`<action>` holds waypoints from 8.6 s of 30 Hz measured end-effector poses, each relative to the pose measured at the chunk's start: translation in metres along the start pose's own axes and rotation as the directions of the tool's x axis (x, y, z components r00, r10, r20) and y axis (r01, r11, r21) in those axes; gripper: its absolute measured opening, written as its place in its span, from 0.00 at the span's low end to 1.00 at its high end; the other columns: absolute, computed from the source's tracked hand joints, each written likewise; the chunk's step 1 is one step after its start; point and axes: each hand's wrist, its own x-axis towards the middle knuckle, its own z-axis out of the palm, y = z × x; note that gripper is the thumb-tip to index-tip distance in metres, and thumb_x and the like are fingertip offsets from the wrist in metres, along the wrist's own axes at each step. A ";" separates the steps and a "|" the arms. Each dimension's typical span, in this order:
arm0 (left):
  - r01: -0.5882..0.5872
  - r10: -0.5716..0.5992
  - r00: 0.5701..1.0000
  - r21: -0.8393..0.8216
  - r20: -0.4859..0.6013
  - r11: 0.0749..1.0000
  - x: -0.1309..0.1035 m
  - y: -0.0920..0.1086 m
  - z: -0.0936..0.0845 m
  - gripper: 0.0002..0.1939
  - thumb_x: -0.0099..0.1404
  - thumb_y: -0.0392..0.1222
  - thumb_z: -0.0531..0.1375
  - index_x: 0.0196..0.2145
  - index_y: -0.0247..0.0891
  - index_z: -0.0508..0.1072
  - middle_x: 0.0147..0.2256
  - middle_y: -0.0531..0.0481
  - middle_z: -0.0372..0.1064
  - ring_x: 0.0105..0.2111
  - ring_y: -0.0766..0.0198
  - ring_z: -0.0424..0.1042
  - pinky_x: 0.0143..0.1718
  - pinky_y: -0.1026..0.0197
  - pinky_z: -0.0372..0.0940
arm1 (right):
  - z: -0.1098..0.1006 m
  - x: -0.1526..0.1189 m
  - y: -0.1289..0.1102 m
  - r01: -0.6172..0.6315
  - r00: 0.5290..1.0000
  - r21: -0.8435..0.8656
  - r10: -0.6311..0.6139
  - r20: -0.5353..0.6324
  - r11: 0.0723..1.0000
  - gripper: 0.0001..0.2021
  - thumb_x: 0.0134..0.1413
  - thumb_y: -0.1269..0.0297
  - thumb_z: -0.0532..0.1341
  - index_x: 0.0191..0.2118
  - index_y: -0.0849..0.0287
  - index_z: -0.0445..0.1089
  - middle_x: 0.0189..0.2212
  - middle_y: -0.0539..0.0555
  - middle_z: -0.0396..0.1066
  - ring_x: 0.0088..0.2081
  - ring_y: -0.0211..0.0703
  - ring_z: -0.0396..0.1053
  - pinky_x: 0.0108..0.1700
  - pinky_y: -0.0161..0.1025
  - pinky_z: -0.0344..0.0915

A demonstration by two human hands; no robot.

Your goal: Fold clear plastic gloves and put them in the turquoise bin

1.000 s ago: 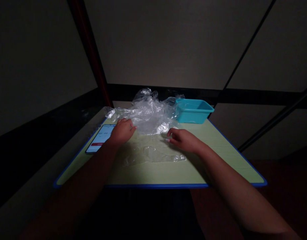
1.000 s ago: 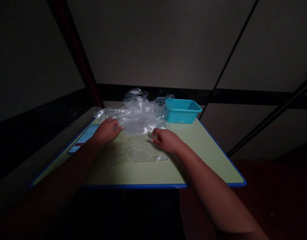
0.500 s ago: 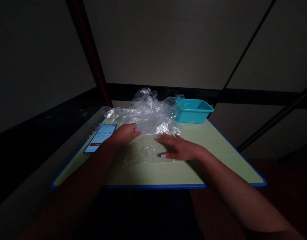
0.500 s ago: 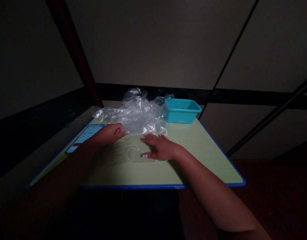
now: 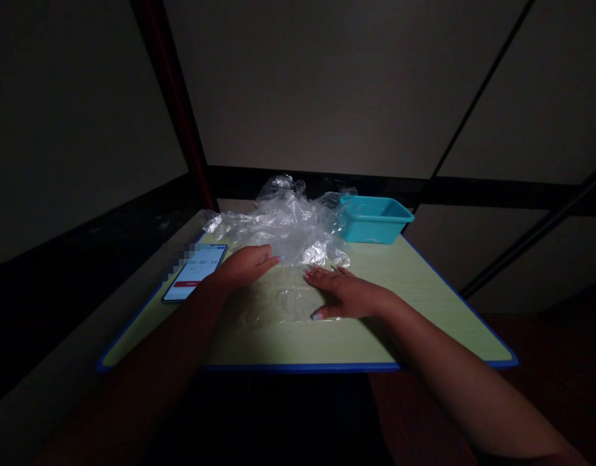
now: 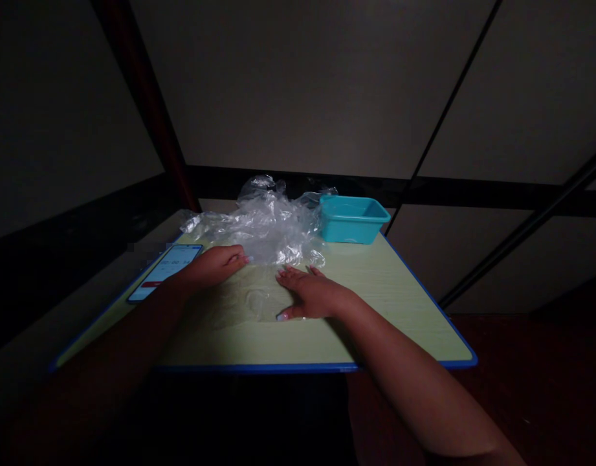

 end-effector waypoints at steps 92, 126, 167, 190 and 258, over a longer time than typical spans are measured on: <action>-0.238 0.256 0.959 0.147 -0.123 0.960 -0.099 0.050 0.045 0.21 0.66 0.48 0.55 0.55 0.46 0.70 0.60 0.43 0.63 0.63 0.45 0.56 0.63 0.31 0.41 | 0.035 -0.073 -0.046 -0.040 0.978 0.039 0.047 -0.202 0.998 0.33 0.64 0.52 0.51 0.70 0.50 0.40 0.69 0.58 0.42 0.69 0.53 0.41 0.65 0.67 0.27; -0.292 0.399 0.793 0.287 -0.461 0.912 -0.172 0.018 0.028 0.10 0.68 0.45 0.56 0.35 0.43 0.76 0.37 0.51 0.78 0.43 0.58 0.76 0.53 0.49 0.63 | 0.068 -0.102 -0.029 -0.089 0.812 -0.095 0.017 -0.583 0.992 0.14 0.61 0.66 0.59 0.52 0.55 0.70 0.51 0.58 0.73 0.60 0.57 0.63 0.60 0.67 0.52; 0.181 -0.322 0.910 -0.447 -0.262 0.876 -0.093 0.029 0.005 0.17 0.60 0.53 0.54 0.40 0.40 0.71 0.36 0.49 0.75 0.38 0.56 0.75 0.41 0.55 0.69 | 0.044 -0.057 -0.005 -0.051 0.735 0.506 0.375 -0.565 0.861 0.07 0.53 0.70 0.57 0.37 0.58 0.70 0.32 0.55 0.75 0.33 0.43 0.72 0.36 0.39 0.66; 0.176 -0.114 0.910 0.121 -0.399 0.977 -0.139 0.015 0.031 0.15 0.59 0.54 0.60 0.38 0.42 0.74 0.40 0.46 0.73 0.44 0.49 0.68 0.47 0.47 0.63 | 0.047 -0.058 -0.009 -0.077 0.711 0.414 0.342 -0.615 0.907 0.11 0.60 0.61 0.56 0.39 0.58 0.74 0.39 0.58 0.77 0.41 0.48 0.74 0.44 0.44 0.69; -0.195 0.197 0.980 0.113 -0.003 0.974 -0.042 0.067 0.022 0.04 0.62 0.40 0.61 0.33 0.39 0.75 0.37 0.47 0.71 0.44 0.54 0.66 0.45 0.54 0.56 | 0.056 -0.052 -0.004 0.040 0.671 0.429 0.293 -0.681 0.903 0.11 0.58 0.70 0.55 0.43 0.58 0.73 0.42 0.58 0.76 0.44 0.46 0.73 0.46 0.43 0.68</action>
